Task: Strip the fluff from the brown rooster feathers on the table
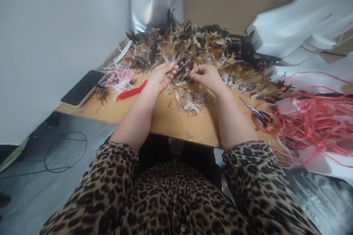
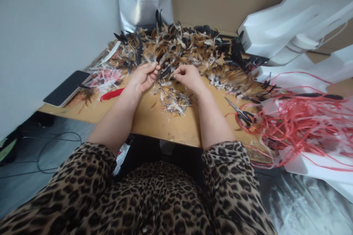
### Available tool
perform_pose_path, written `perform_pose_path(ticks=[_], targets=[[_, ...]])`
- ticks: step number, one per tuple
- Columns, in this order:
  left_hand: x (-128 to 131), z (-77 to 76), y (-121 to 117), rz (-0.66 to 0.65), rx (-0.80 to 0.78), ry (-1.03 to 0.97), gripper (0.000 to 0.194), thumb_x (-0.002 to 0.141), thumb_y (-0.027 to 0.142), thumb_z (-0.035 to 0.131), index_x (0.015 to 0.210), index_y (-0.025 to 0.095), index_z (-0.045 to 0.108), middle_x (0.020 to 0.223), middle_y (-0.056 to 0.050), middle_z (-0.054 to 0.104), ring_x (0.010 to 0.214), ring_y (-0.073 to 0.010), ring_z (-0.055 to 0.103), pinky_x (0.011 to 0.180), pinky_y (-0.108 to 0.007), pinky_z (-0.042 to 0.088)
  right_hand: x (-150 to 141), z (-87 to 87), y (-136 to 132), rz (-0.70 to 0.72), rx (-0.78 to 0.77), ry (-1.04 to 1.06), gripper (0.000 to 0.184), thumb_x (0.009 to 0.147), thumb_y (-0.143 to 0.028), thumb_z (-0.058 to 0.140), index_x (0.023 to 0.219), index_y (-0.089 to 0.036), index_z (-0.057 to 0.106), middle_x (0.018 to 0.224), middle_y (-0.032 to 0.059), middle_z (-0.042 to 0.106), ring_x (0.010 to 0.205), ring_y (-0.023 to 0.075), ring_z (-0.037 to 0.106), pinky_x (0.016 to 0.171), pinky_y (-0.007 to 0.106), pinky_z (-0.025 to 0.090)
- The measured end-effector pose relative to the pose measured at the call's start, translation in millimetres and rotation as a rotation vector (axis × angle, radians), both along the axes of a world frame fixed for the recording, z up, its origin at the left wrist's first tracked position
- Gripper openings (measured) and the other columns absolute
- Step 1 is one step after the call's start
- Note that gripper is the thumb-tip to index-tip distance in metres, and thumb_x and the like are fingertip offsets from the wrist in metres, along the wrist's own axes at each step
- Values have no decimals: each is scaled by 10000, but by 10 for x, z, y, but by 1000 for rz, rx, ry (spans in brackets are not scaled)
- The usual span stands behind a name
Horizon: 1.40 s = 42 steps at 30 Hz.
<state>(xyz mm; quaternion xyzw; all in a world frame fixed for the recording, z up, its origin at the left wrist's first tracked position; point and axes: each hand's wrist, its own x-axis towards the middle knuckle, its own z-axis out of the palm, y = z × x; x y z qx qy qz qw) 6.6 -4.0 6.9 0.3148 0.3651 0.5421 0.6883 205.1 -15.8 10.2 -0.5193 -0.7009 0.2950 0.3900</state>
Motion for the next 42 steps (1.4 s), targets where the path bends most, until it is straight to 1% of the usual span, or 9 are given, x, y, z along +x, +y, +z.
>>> perform_pose_path(ticks=[5,8,10,14,18,24,29,37,42], targets=[[2,-8,-2,-34,40,27,53,816,155,661,784,126,630,689,5,690,509,-4,581,478,-82,430,-234,-136,-55,13,156,-450,217,708,-228,624,896,-169,714,905,92,657,862,234,564,821,372,434],[5,12,-22,-40,43,91,88,794,180,691,782,120,629,698,-4,699,505,-10,586,472,-87,428,-278,-202,-49,29,192,-582,169,756,-221,591,858,-165,713,990,137,641,980,280,541,891,408,407],[2,33,-38,-37,43,131,127,768,199,721,788,112,631,723,-19,710,508,-16,598,475,-92,434,-261,-205,-32,41,190,-515,134,761,-211,582,796,-168,704,950,119,649,952,259,550,883,388,409],[-26,66,-60,-47,60,186,164,741,212,746,816,99,654,786,-51,730,530,-30,626,490,-101,451,-188,-132,-11,41,73,-141,90,729,-251,636,741,-170,672,749,36,650,729,170,554,740,310,429],[-55,66,-62,-59,90,229,153,731,211,752,800,97,677,791,-65,735,534,-40,632,486,-109,451,-161,-49,-34,52,-45,86,182,673,-328,722,730,-168,656,664,3,631,613,122,511,629,267,406],[-55,43,-58,-119,164,366,116,735,188,738,769,87,694,657,-60,709,509,-51,621,469,-113,427,-175,15,-81,64,-62,110,264,659,-407,749,739,-168,672,650,3,640,602,110,506,579,245,398],[-38,58,-87,-134,151,430,100,732,163,737,709,89,674,599,-62,690,507,-66,623,477,-127,425,-142,27,-69,45,-62,154,253,665,-388,745,749,-157,684,679,11,656,622,114,532,612,253,425],[-33,71,-106,-197,145,488,103,756,170,718,746,77,676,704,-73,720,517,-53,619,473,-128,427,-139,4,-37,66,-40,192,207,655,-326,729,742,-142,689,690,14,669,612,107,538,614,251,435],[-1,47,-99,-187,127,495,98,756,164,721,741,81,670,640,-51,697,509,-45,603,513,-128,457,-156,-34,-12,52,-25,225,175,652,-288,718,745,-142,693,690,8,675,613,106,545,611,245,436]])
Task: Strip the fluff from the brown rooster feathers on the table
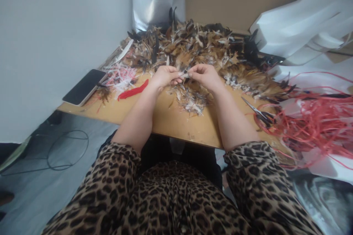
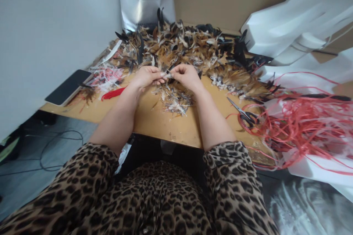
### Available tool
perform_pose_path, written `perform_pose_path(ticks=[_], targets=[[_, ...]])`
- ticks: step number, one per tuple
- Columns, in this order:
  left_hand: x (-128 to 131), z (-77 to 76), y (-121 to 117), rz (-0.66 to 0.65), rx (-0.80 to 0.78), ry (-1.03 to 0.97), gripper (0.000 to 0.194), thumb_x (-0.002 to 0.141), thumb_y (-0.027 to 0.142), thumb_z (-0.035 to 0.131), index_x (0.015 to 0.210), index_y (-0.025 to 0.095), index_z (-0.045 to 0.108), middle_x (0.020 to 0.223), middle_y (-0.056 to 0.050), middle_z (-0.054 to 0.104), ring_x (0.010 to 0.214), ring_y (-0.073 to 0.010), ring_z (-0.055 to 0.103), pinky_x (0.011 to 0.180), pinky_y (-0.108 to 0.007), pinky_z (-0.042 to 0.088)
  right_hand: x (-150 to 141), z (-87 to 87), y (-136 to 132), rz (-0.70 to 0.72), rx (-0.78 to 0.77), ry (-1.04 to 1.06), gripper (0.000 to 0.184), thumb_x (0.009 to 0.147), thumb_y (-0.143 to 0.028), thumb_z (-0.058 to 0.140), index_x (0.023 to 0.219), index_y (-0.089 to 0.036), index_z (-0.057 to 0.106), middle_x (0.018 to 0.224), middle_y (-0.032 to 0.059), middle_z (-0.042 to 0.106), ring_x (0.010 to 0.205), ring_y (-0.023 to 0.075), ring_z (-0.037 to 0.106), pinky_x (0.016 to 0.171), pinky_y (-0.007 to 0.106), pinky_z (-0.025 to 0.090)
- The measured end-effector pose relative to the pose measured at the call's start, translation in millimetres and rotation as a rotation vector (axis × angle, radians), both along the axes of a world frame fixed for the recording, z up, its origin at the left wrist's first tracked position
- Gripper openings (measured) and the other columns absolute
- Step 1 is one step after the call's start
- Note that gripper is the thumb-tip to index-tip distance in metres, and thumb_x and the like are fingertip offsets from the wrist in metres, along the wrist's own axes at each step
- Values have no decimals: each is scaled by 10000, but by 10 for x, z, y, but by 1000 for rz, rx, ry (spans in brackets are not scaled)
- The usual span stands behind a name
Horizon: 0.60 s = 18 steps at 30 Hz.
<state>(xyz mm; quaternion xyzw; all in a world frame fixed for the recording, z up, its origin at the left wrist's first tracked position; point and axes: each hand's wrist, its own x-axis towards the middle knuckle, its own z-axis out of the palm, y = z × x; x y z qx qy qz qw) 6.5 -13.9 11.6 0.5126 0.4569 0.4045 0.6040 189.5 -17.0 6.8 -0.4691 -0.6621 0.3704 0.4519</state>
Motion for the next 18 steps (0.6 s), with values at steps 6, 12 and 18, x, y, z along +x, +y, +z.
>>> perform_pose_path(ticks=[6,12,18], targets=[[19,-14,49,123,17,-133,107,765,125,704,692,84,638,626,-31,679,498,-31,588,535,-122,471,31,12,30,-64,-22,109,155,655,-273,712,731,-139,696,630,-5,643,565,90,520,592,235,418],[-10,-3,101,290,17,-309,117,777,156,703,717,101,619,669,-20,692,533,-22,597,562,-104,478,194,53,12,-18,-145,54,253,594,-350,789,675,-131,692,586,7,643,532,96,520,566,246,426],[65,-25,71,285,13,-335,110,780,156,702,730,113,614,680,-10,691,542,-18,601,563,-98,473,-57,51,-48,-96,-27,89,300,628,-421,778,744,-151,716,688,9,680,622,110,560,637,258,445]])
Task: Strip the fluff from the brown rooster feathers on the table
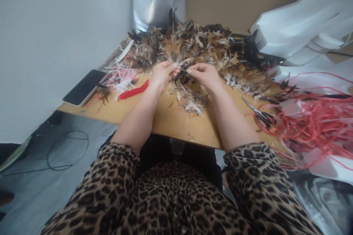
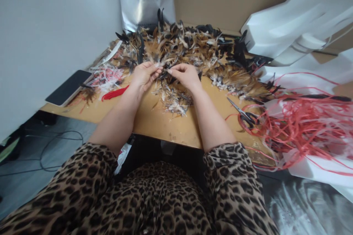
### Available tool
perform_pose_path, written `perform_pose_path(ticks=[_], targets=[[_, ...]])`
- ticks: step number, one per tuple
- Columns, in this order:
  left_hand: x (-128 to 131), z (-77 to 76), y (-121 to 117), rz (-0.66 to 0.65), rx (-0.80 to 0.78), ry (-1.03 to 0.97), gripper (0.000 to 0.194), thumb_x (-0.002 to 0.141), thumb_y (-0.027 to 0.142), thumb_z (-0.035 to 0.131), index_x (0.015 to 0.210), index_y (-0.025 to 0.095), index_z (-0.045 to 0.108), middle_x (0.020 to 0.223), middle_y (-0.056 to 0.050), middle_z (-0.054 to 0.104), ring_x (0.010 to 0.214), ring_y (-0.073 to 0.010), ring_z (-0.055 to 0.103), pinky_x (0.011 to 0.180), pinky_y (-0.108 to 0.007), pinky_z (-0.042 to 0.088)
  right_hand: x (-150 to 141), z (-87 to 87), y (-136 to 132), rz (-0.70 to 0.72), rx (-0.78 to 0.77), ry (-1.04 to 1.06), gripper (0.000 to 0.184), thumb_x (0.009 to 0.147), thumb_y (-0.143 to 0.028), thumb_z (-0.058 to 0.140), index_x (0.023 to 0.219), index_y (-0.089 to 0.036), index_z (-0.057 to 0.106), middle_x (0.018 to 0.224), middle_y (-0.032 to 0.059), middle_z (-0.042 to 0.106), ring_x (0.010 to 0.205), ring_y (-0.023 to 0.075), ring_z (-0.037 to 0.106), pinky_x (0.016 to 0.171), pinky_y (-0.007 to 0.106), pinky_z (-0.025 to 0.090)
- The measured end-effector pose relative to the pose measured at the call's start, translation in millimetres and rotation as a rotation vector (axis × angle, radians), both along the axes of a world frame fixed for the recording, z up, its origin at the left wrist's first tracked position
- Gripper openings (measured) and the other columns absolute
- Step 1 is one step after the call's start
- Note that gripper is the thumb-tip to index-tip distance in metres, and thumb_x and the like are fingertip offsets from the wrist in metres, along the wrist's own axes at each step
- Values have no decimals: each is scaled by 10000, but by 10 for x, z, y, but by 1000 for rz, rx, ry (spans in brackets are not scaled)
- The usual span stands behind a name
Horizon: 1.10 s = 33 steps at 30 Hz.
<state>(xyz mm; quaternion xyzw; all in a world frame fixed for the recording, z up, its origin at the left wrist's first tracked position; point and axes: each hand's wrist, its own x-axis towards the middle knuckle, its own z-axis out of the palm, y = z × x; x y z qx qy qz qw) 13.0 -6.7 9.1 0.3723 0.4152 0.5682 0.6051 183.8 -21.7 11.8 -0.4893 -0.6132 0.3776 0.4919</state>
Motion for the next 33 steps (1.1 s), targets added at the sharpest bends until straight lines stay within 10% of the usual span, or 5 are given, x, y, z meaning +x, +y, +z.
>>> perform_pose_path(ticks=[21,33], targets=[[24,-21,-84,-300,-49,10,107,775,169,712,783,78,657,709,-51,710,564,-54,649,538,-120,487,-158,-46,10,-12,44,140,132,679,-267,687,672,-169,599,688,-21,618,663,105,543,704,268,460],[61,-4,-97,-242,-62,97,107,749,150,732,749,79,653,664,-53,703,507,-45,622,533,-125,488,-182,-57,-8,-65,-30,135,222,681,-353,720,652,-167,602,620,-27,595,590,89,507,602,224,417]])
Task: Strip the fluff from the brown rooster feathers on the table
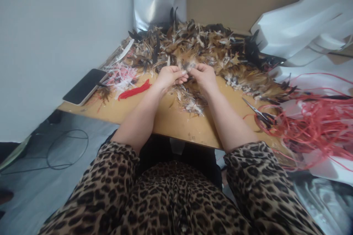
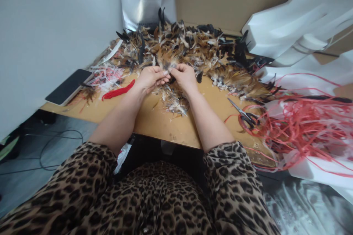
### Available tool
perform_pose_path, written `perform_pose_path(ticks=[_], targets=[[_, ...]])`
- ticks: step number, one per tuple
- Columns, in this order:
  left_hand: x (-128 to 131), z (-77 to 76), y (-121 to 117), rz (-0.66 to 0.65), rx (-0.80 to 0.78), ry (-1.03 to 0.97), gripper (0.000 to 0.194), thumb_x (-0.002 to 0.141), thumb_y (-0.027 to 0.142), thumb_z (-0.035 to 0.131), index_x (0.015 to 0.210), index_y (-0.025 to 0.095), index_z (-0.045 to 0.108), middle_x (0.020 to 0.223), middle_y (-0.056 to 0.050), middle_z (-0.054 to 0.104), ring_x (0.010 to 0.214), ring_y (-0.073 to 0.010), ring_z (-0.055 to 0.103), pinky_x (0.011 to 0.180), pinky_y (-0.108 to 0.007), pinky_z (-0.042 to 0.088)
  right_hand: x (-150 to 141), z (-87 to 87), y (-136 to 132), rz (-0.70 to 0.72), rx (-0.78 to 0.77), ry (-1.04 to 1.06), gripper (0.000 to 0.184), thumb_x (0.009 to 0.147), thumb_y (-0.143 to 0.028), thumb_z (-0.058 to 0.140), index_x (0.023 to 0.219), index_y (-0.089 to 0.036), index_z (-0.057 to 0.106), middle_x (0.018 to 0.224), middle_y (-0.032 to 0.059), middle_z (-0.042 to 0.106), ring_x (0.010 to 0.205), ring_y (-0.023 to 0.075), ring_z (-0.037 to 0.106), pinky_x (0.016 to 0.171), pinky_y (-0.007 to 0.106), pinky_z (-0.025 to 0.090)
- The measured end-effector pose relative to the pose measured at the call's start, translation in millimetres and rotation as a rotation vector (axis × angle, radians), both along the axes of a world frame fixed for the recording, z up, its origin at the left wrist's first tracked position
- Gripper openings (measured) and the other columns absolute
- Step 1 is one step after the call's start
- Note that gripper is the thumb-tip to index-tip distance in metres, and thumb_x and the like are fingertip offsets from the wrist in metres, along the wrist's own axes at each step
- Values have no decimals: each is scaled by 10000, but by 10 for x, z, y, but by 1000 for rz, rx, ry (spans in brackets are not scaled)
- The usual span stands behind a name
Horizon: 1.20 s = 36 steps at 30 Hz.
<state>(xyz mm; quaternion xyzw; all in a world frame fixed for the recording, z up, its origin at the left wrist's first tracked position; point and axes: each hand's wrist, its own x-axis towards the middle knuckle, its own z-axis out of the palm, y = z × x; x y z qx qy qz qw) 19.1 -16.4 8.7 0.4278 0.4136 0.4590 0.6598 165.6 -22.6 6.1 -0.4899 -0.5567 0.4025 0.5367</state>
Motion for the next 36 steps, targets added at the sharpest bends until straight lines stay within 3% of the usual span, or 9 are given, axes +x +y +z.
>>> perform_pose_path(ticks=[12,26,36], targets=[[-49,-19,32,-65,-100,-156,87,792,145,691,803,64,659,732,-77,719,564,-71,670,492,-110,489,-18,-10,14,36,-60,134,300,616,-404,761,616,-178,564,587,-28,589,532,73,485,531,207,403],[-45,-14,13,-93,-75,-71,87,772,141,710,759,65,670,688,-75,709,556,-54,647,541,-113,496,-3,-21,16,-3,10,-2,257,636,-384,727,620,-182,569,577,-43,558,557,85,490,561,220,420],[-18,-48,29,-42,7,-27,107,775,157,708,723,83,652,663,-57,703,519,-41,618,539,-118,485,-62,-62,31,37,-99,141,417,601,-542,776,649,-196,548,569,-31,575,530,83,524,513,212,438]])
